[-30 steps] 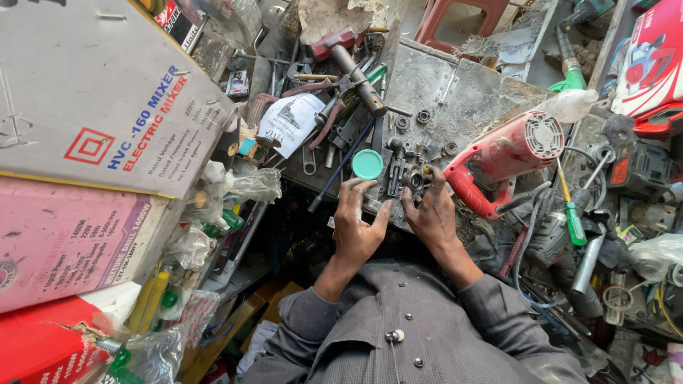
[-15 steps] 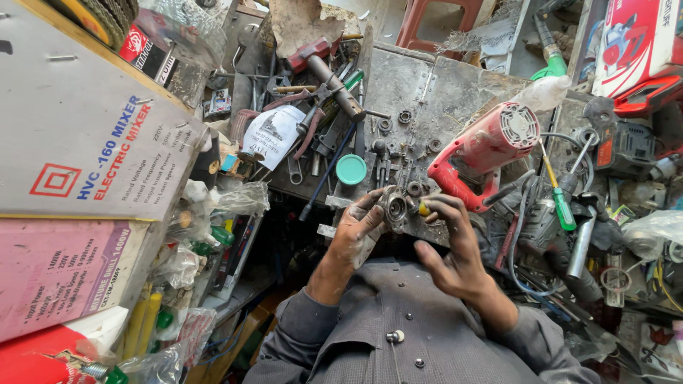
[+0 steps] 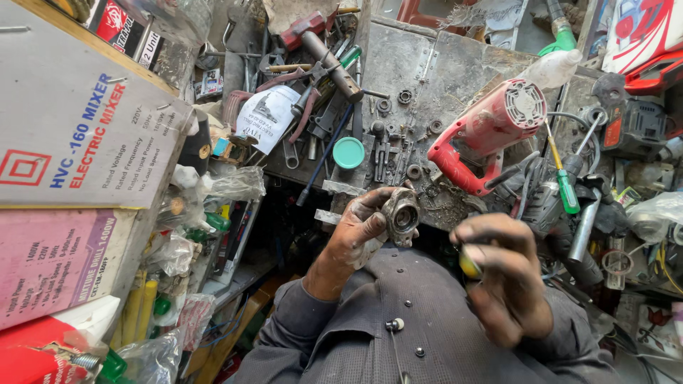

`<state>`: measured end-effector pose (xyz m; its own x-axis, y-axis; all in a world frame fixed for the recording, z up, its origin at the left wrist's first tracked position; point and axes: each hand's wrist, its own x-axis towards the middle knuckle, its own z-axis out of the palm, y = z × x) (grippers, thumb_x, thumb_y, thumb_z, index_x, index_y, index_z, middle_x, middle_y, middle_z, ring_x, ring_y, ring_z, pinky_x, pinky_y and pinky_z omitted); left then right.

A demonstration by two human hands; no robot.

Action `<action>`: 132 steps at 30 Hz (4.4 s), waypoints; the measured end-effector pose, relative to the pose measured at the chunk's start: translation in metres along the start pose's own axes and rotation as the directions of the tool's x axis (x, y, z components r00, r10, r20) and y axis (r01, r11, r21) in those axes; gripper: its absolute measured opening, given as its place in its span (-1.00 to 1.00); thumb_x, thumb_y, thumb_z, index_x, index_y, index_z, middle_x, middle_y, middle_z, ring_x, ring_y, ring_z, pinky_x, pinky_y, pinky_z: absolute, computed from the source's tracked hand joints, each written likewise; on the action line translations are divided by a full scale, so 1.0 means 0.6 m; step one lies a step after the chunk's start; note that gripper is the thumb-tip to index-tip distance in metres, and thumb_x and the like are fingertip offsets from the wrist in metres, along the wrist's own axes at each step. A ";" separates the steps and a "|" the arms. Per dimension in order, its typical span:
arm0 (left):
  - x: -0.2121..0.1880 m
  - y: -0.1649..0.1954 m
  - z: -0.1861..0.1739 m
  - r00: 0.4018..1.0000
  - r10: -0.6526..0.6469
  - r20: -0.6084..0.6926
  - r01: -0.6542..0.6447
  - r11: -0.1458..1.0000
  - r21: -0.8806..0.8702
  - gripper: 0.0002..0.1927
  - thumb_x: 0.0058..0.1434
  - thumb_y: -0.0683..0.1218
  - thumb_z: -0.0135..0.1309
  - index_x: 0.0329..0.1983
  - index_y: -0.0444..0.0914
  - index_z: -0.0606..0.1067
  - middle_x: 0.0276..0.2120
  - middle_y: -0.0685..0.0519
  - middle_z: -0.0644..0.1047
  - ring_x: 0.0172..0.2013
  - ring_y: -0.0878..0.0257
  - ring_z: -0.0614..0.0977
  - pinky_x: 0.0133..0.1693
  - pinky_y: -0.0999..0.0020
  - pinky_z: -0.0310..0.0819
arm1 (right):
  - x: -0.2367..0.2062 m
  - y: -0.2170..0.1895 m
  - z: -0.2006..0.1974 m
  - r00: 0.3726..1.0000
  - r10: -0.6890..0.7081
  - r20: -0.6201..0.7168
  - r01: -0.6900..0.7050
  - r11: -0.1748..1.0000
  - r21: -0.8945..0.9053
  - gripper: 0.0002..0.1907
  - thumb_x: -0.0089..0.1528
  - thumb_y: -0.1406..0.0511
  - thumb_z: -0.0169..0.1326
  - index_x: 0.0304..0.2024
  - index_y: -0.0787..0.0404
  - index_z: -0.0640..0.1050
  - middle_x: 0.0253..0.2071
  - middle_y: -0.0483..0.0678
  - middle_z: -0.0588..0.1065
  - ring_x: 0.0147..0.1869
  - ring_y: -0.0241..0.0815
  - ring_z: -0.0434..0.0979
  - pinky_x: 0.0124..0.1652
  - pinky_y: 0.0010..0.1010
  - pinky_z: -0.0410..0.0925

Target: The person repairs a red electric mixer at a cluttered workbench. They handle and turn small metal parts in their hands, pick up and set down components, use a screwdriver on the mixer body, handle a cordless drill, and near the end pour liquid from a plastic bottle onto the work area.

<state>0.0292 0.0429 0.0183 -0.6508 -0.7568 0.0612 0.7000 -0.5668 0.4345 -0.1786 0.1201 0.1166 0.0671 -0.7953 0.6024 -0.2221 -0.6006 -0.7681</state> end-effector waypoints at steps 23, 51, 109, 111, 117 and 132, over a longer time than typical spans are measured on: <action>0.017 0.006 0.009 0.949 0.285 -0.137 -0.208 0.888 0.409 -0.46 0.27 -0.27 0.28 0.29 -0.29 0.38 0.15 -0.03 0.49 0.14 0.25 0.54 0.16 0.33 0.49 | -0.041 0.118 0.043 0.902 0.410 0.138 -0.420 0.752 0.508 -0.40 0.30 0.12 0.01 0.29 0.36 0.44 0.52 0.17 0.05 0.64 0.10 0.05 0.53 -0.06 -0.02; 0.026 -0.021 -0.032 0.968 0.166 -0.190 -0.144 0.982 0.126 -0.43 0.32 -0.18 0.24 0.36 -0.38 0.34 0.11 -0.07 0.55 0.12 0.17 0.59 0.19 0.25 0.48 | -0.023 0.121 0.056 0.956 0.279 0.092 -0.273 0.959 -0.072 -0.50 0.26 0.12 -0.08 0.18 0.17 0.53 0.44 0.12 0.18 0.60 0.12 0.11 0.52 -0.09 0.01; 0.030 0.024 0.038 0.861 0.425 0.280 -0.273 -0.078 0.959 -0.19 0.02 -0.31 0.36 0.35 -0.28 0.29 0.14 -0.13 0.48 0.14 0.01 0.54 0.16 0.21 0.53 | 0.011 0.118 0.017 0.970 0.176 0.166 -0.089 0.899 -0.429 -0.49 0.12 0.23 -0.02 0.13 0.23 0.51 0.30 0.19 0.27 0.42 0.22 0.23 0.40 0.00 0.09; 0.033 0.023 0.038 0.837 0.447 0.316 -0.303 -0.103 0.947 -0.20 0.05 -0.31 0.36 0.35 -0.27 0.29 0.16 -0.11 0.50 0.16 0.01 0.55 0.18 0.20 0.53 | 0.006 0.117 0.018 0.971 0.213 0.110 -0.162 0.921 -0.355 -0.53 0.19 0.22 -0.01 0.13 0.25 0.48 0.30 0.21 0.26 0.42 0.19 0.25 0.39 -0.04 0.13; 0.037 0.020 0.039 0.822 0.451 0.348 -0.348 -0.086 0.933 -0.20 0.06 -0.33 0.35 0.35 -0.26 0.27 0.17 -0.09 0.52 0.19 0.03 0.53 0.22 0.20 0.52 | 0.000 0.112 0.022 0.971 0.211 0.110 -0.161 0.922 -0.351 -0.57 0.22 0.24 -0.01 0.11 0.25 0.53 0.33 0.21 0.26 0.46 0.18 0.24 0.42 -0.04 0.13; 0.032 0.007 0.036 0.838 0.468 0.282 -0.325 0.012 0.946 -0.19 0.05 -0.34 0.34 0.35 -0.26 0.26 0.16 -0.09 0.51 0.19 0.05 0.54 0.24 0.23 0.51 | -0.035 0.141 0.028 0.883 0.468 -0.017 -0.439 0.841 0.316 -0.55 0.33 0.41 0.03 0.27 0.32 0.33 0.27 0.05 0.34 0.41 -0.15 0.35 0.42 -0.26 0.20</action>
<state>0.0130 0.0329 0.0409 -0.3003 -0.8073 0.5080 -0.0578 0.5470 0.8351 -0.1825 0.0847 0.0351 -0.0614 -0.9824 0.1764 0.0911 -0.1815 -0.9792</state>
